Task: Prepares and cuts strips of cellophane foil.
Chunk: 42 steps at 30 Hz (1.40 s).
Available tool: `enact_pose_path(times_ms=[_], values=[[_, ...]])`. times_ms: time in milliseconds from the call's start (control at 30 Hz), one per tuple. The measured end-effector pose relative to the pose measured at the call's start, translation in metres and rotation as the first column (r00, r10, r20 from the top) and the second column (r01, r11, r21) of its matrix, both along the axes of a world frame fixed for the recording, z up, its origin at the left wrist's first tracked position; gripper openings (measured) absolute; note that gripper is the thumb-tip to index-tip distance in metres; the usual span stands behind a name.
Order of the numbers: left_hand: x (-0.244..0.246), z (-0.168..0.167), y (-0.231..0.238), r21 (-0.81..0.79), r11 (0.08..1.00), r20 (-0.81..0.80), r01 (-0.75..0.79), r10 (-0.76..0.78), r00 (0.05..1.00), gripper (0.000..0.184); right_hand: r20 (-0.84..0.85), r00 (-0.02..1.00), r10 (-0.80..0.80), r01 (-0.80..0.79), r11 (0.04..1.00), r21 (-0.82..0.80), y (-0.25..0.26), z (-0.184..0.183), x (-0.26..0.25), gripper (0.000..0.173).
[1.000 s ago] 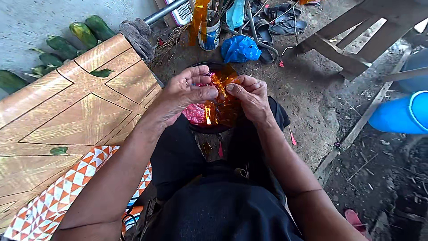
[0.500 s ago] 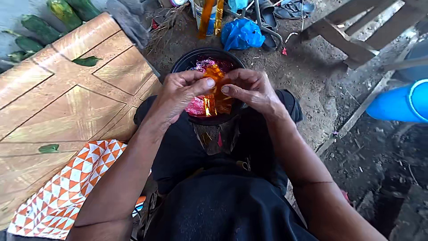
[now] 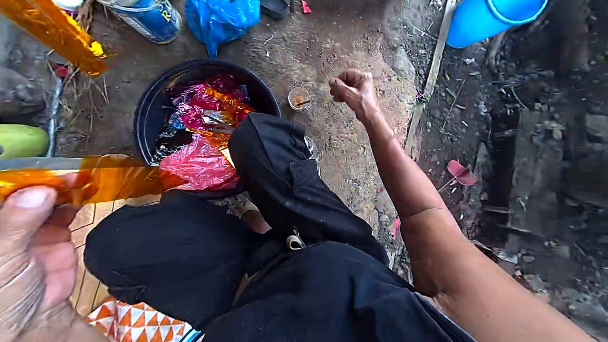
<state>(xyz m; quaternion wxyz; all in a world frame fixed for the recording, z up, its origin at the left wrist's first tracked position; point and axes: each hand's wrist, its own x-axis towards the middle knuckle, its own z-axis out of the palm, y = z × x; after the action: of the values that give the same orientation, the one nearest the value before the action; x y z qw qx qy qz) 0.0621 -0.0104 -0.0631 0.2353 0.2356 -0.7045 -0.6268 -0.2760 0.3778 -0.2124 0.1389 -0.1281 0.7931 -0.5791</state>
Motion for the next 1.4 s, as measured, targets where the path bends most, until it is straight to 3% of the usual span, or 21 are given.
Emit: enact_pose_path(times_ms=[133,367,600,800,1033,1167,1267,1400], values=[[-0.009,0.008,0.003,0.024,0.996,-0.006,-0.084,0.084,0.996,0.013,0.196,0.971,-0.137,0.103,0.98,0.171,0.005,-0.073,-0.004,0.027],[-0.014,0.002,0.012,-0.018,0.997,0.005,-0.077,0.077,0.997,0.023,0.237,0.964,-0.123,-0.011,0.87,0.493,-0.03,-0.138,-0.025,0.043],[-0.023,0.004,0.027,-0.037,0.997,0.083,-0.066,0.069,0.994,0.005,0.223,0.973,-0.059,-0.11,0.733,0.671,-0.071,-0.147,-0.033,0.028],[-0.014,-0.008,0.017,-0.041,0.999,0.101,-0.019,0.023,0.995,0.01,0.195,0.978,0.076,-0.187,0.741,0.645,-0.079,-0.155,-0.029,0.024],[-0.021,-0.008,0.031,-0.03,0.998,0.115,-0.053,0.056,0.992,0.009,0.227,0.971,0.071,-0.199,0.765,0.612,-0.083,-0.169,-0.035,0.026],[-0.023,-0.012,0.032,-0.019,0.999,0.117,-0.049,0.05,0.992,0.007,0.164,0.971,0.174,-0.239,0.714,0.658,-0.091,-0.168,-0.034,0.025],[-0.025,-0.011,0.034,-0.026,0.998,0.125,-0.062,0.065,0.99,0.007,0.189,0.974,0.127,-0.221,0.736,0.64,-0.096,-0.163,-0.036,0.026],[-0.022,-0.014,0.03,-0.021,0.998,0.119,-0.052,0.055,0.991,0.007,0.169,0.985,-0.035,-0.074,0.798,0.598,-0.093,-0.16,-0.04,0.023]])
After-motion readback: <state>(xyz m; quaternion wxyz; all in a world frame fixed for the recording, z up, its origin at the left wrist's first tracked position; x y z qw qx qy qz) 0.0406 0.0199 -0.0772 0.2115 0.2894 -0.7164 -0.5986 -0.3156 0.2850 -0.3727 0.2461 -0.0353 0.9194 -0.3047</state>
